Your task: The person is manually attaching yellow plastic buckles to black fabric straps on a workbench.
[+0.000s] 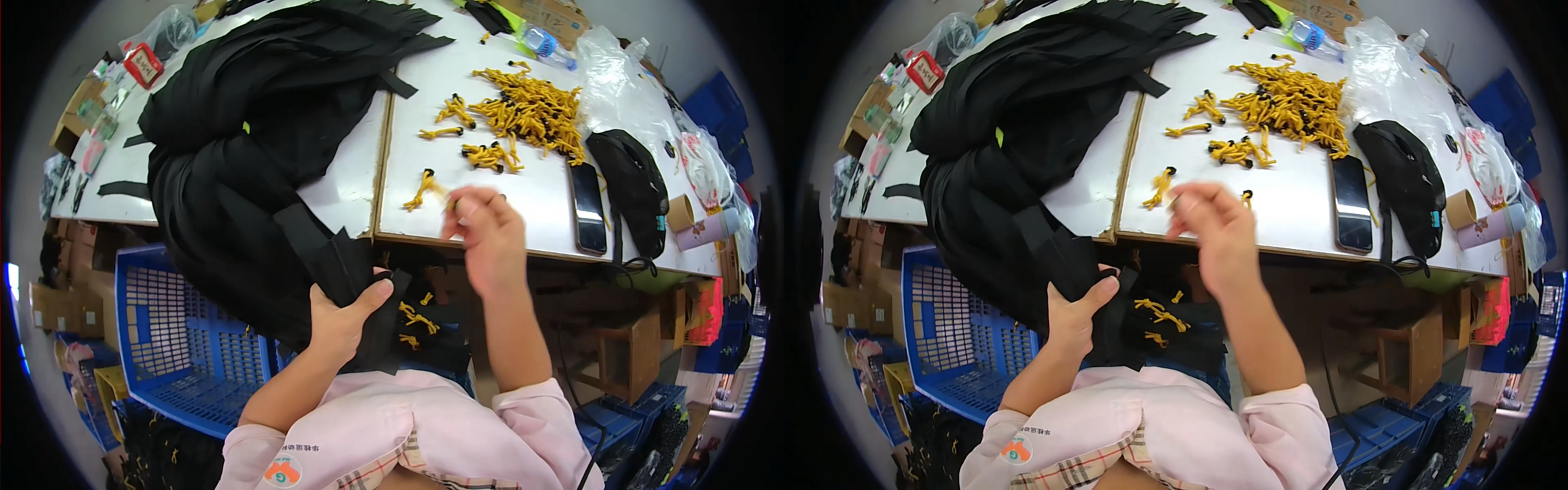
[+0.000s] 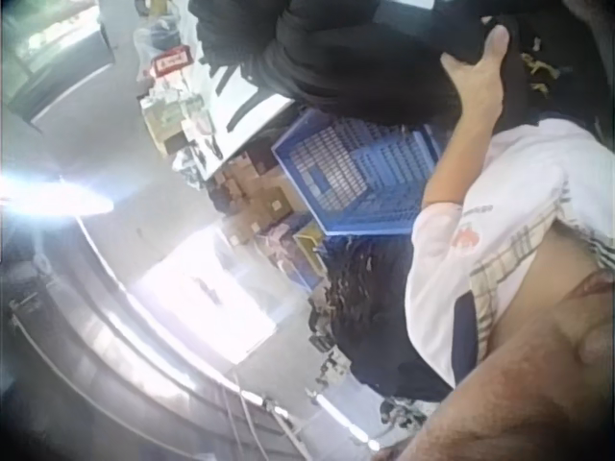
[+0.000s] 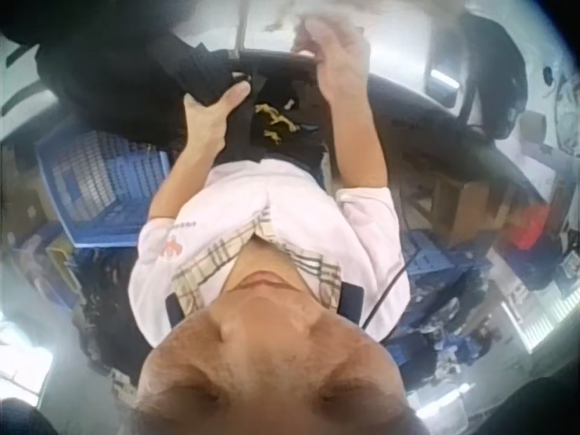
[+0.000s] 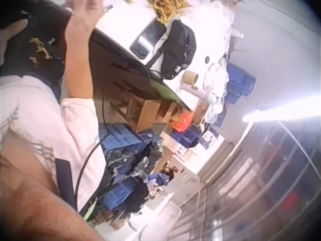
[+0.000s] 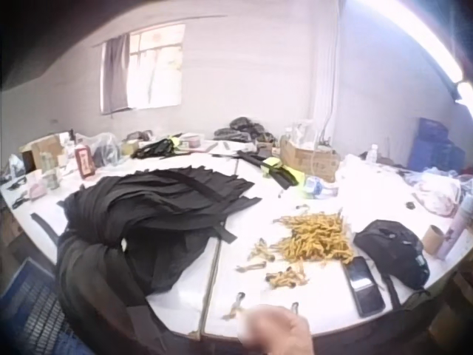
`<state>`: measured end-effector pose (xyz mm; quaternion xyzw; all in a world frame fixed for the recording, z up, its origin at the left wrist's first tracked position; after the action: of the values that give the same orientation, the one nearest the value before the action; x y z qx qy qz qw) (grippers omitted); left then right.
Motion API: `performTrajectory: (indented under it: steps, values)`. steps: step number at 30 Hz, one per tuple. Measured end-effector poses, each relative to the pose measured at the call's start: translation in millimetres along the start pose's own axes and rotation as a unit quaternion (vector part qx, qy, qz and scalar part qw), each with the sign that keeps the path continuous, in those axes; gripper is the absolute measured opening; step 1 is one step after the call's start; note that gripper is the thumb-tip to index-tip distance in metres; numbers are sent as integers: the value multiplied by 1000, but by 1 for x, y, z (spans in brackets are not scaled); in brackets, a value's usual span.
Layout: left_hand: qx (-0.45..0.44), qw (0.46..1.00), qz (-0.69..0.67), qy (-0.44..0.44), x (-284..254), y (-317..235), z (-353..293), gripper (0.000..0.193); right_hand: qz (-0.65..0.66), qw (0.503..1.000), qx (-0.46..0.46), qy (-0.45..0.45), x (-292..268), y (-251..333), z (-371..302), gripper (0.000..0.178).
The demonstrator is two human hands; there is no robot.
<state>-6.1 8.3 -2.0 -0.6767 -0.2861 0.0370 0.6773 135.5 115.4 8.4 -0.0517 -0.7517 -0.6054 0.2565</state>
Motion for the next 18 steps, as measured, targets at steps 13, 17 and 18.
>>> performTrajectory:
  steps: [13, 17, 18]
  values:
    - [32, 999, -21, 22, -3, -1, -2, 15, -190, 978, -15, 86, 28, -19, -36, 13]
    - [106, 992, 7, 63, -5, -1, -3, 12, -196, 966, -145, 81, 30, -29, -42, 13]
    - [122, 989, 24, 79, -5, -2, -3, 12, -189, 967, -143, 88, 29, -28, -42, 14]
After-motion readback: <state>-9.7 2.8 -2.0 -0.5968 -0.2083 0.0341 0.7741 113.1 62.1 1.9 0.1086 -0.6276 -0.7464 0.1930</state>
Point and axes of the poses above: each hand's wrist, its own z-axis towards the middle knuckle, its own x-axis out of the palm, y = z × x, the point moved 1 cm from there along z, towards the middle knuckle, and after that the axes turned 11 degrees about x, right-handed, at the moved point
